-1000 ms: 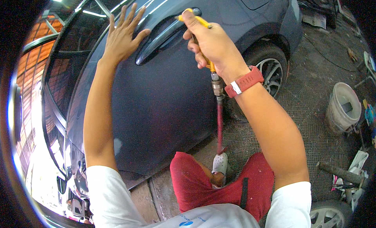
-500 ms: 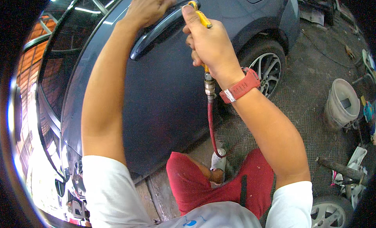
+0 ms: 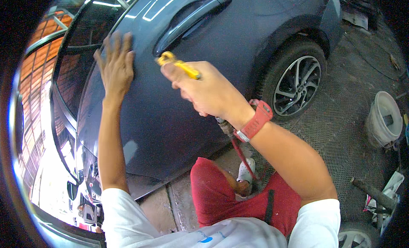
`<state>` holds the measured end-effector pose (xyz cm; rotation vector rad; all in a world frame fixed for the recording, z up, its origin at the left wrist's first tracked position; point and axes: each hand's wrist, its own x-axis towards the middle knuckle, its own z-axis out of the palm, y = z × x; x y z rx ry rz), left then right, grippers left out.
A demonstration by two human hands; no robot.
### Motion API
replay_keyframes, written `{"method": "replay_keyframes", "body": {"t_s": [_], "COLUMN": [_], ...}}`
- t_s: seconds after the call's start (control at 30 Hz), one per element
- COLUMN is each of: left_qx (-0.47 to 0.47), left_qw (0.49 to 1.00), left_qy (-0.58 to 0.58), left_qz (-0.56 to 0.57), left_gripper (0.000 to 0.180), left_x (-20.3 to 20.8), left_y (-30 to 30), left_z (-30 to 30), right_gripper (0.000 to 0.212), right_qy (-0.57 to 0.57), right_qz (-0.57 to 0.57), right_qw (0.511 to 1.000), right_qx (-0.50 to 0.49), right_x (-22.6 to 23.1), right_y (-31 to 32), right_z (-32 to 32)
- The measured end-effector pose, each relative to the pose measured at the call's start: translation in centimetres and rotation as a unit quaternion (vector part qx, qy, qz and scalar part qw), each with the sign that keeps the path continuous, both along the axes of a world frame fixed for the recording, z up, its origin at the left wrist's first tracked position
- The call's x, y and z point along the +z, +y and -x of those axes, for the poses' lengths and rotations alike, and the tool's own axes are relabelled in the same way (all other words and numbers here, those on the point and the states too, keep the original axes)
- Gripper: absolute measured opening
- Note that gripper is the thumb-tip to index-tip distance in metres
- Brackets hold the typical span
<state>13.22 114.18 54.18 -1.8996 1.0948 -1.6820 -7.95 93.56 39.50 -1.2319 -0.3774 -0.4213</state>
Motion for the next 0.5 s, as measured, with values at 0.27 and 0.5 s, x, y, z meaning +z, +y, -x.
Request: {"method": "replay_keyframes", "body": {"t_s": [0.27,0.5], "left_qx": [-0.037,-0.061], "left_qw": [0.972,0.944], "left_qy": [0.203,0.251], "left_qz": [-0.111,-0.207], "left_gripper": [0.076,0.080], "left_x": [-10.9,-12.8], "left_y": [0.2,-3.8], "left_z": [6.3,5.8], "right_gripper": [0.061,0.059], "right_qy": [0.020,0.055], "right_qz": [-0.136,-0.054], "right_qw": [0.984,0.997], "right_qx": [-0.113,-0.011], "right_x": [-3.5,-3.3], "right_y": [-2.5,1.1], "right_z": [0.0,-2.1]}}
